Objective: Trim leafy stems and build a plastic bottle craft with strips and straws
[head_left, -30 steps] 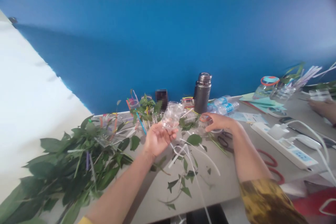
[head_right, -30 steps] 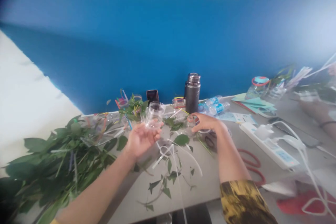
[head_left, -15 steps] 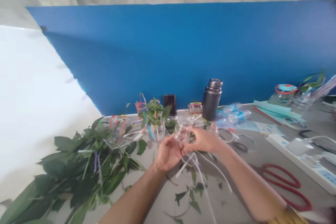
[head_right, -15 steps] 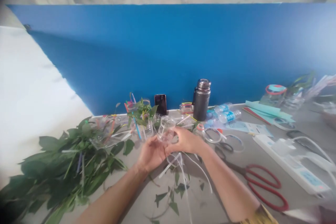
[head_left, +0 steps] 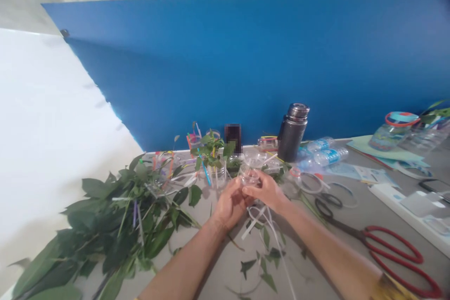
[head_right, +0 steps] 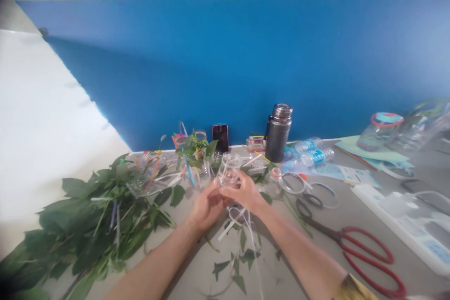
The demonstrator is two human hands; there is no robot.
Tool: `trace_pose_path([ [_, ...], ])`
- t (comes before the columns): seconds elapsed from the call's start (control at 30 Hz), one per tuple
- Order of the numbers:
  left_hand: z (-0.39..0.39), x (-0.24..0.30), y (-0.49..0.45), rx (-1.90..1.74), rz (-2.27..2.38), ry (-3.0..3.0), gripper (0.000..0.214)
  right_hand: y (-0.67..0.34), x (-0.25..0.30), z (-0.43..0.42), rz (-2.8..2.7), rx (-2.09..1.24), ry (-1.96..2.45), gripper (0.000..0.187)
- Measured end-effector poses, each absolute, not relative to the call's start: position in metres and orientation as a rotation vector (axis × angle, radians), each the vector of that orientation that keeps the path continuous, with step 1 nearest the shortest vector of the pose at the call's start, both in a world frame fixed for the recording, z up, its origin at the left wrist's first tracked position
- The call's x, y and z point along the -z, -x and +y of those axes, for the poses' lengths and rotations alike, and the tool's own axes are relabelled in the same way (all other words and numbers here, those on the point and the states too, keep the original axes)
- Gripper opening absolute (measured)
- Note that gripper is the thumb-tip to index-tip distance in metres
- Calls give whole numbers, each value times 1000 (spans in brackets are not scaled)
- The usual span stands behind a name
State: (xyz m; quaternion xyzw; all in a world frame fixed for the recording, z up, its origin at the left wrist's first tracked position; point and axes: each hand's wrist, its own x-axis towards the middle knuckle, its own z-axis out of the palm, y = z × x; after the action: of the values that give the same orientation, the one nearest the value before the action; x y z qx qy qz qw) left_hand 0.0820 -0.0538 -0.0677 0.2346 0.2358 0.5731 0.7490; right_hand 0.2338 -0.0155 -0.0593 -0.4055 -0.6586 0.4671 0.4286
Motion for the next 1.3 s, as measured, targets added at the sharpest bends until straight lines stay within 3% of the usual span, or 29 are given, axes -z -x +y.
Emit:
trace_pose_path([
  [0.3, -48, 73, -74, -1217, 478, -539, 38, -231, 62, -18, -1631, -1239, 818, 69],
  [0.63, -48, 78, -79, -1170, 425, -524, 55, -228, 64, -23, -1473, -1351, 823, 53],
  [0.87, -52, 75, -78, -1310, 530, -485, 30, -233, 56, -22, -1590, -1131, 929, 44],
  [1.07, -47, 69, -73, -1239, 476, -443, 38, -230, 55, -25, -1597, -1179, 868, 53],
  [1.3, -47, 69, -71, -1188, 473, -444, 33, -228, 56, -28, -1483, -1272, 807, 46],
])
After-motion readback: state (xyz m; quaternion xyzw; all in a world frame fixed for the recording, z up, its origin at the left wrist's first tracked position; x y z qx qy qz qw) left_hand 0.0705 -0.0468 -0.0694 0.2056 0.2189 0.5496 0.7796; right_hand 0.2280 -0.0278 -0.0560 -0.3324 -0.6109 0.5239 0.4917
